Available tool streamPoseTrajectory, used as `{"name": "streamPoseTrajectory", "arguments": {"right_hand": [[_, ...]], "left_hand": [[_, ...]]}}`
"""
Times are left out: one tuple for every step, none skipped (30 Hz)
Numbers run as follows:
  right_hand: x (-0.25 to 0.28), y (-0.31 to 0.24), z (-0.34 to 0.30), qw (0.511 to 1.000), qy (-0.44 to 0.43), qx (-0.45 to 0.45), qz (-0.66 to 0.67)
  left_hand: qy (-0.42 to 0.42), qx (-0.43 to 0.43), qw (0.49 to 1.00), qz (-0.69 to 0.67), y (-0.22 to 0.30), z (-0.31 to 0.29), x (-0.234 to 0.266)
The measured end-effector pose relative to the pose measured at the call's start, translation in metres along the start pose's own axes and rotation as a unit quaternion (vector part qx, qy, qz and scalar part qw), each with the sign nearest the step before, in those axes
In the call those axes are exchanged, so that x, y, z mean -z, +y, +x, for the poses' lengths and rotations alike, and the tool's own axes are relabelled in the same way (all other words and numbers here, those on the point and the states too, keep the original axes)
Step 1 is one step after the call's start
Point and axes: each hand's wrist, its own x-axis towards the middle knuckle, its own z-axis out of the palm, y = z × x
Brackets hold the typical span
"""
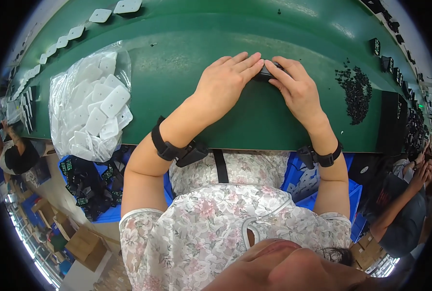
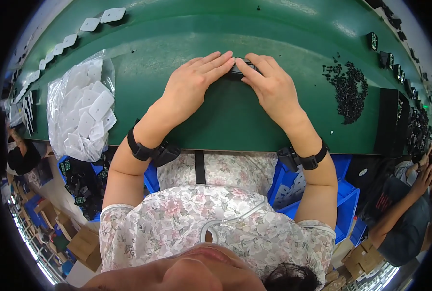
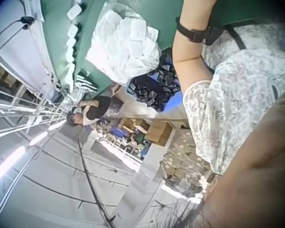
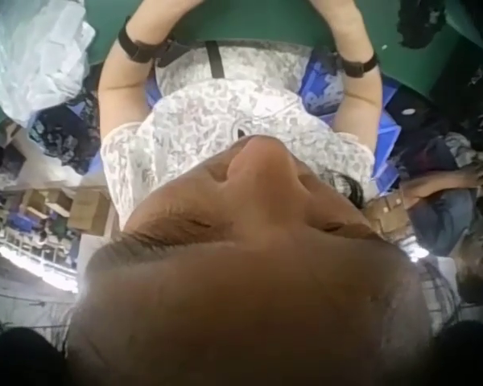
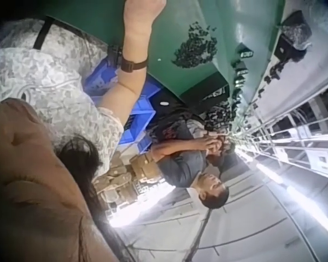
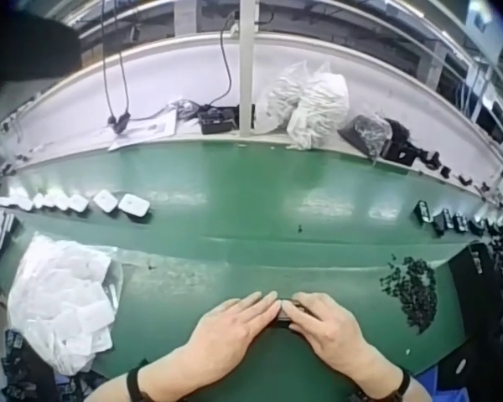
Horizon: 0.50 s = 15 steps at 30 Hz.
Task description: The person picks up a white plastic plate, inserts a small black component into it, and then presses a black plastic housing onto the plate before placing the assembled unit on the conveyor belt.
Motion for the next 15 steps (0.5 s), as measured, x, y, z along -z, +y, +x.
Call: {"name": "streamPoseTrajectory", "arguments": {"right_hand": [[0.0, 0.0, 0.001, 1.0, -0.007, 0.01, -0.014], [-0.001, 0.0, 0.002, 0.999, -0.014, 0.02, -0.029], [-0.001, 0.0, 0.001, 0.999, -0.014, 0.017, -0.026], [-0.002, 0.001, 0.0, 1.0, -0.01, 0.005, -0.01], [-0.002, 0.002, -0.001, 1.0, -0.005, -0.006, 0.006], [-0.001, 0.006, 0.001, 1.0, 0.0, -0.005, 0.005], [0.001, 0.012, 0.003, 0.999, -0.005, -0.017, 0.049], [0.002, 0.016, 0.005, 0.995, -0.009, -0.027, 0.092], [0.004, 0.017, 0.008, 0.996, -0.004, -0.024, 0.091], [0.006, 0.019, 0.012, 0.97, -0.033, -0.123, 0.205], [0.009, 0.02, 0.016, 0.921, -0.063, -0.218, 0.315], [0.01, 0.025, 0.018, 0.905, -0.053, -0.23, 0.355], [0.005, 0.028, 0.017, 0.882, -0.028, -0.238, 0.405], [-0.001, 0.029, 0.016, 0.857, -0.004, -0.244, 0.455], [-0.003, 0.023, 0.019, 0.86, -0.004, -0.234, 0.454]], "left_hand": [[-0.007, -0.008, 0.999, 0.034, 0.0, -0.003, 0.0], [-0.013, -0.016, 0.997, 0.068, 0.0, -0.005, 0.0], [-0.017, -0.016, 0.997, 0.068, 0.0, -0.005, 0.001], [-0.023, -0.027, 0.995, 0.09, 0.0, -0.005, 0.002], [-0.027, -0.039, 0.992, 0.114, 0.002, -0.004, 0.003], [-0.026, -0.041, 0.992, 0.118, 0.002, -0.003, 0.0], [-0.004, -0.039, 0.992, 0.119, 0.004, -0.002, -0.006], [0.019, -0.037, 0.992, 0.12, 0.005, -0.001, -0.011], [0.021, -0.041, 0.991, 0.125, 0.005, 0.001, -0.016], [0.042, -0.025, 0.991, 0.123, 0.003, 0.006, -0.02], [0.064, -0.009, 0.991, 0.12, 0.001, 0.009, -0.022], [0.069, -0.013, 0.99, 0.123, 0.0, 0.012, -0.024], [0.089, 0.004, 0.994, 0.061, -0.003, 0.018, -0.022], [0.107, 0.02, 0.994, -0.002, -0.005, 0.021, -0.02], [0.115, 0.019, 0.993, 0.005, -0.007, 0.02, -0.021]]}}
